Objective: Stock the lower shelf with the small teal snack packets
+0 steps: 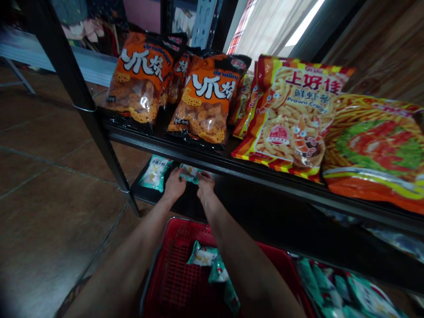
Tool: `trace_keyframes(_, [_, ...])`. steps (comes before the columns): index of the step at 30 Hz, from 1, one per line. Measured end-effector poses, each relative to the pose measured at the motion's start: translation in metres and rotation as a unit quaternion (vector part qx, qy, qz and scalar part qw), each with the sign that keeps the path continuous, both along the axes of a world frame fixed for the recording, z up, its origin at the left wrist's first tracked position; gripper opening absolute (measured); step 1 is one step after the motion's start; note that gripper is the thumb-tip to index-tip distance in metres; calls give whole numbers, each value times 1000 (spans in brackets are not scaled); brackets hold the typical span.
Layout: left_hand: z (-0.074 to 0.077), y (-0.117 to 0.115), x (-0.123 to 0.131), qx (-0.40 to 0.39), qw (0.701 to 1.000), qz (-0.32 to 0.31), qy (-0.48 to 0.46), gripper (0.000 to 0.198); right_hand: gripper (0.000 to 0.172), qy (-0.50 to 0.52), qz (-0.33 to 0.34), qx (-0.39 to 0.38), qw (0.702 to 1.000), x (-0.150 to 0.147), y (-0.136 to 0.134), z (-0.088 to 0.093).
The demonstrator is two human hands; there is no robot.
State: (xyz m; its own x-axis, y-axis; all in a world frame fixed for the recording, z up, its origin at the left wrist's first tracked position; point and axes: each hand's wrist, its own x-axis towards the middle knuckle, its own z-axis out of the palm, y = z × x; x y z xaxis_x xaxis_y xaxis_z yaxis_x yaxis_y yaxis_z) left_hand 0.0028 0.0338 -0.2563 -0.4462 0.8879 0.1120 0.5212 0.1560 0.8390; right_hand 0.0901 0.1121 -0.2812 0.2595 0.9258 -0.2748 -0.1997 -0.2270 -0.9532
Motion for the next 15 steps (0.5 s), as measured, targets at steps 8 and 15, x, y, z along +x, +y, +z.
trace_keyframes(8, [-7,3,2,6,999,-16,31,55,15,-38,9,16,999,-14,17,-7])
trace_keyframes(15, [-15,7,1,-1,997,-25,75,57,12,-79,26,54,995,-22,27,-6])
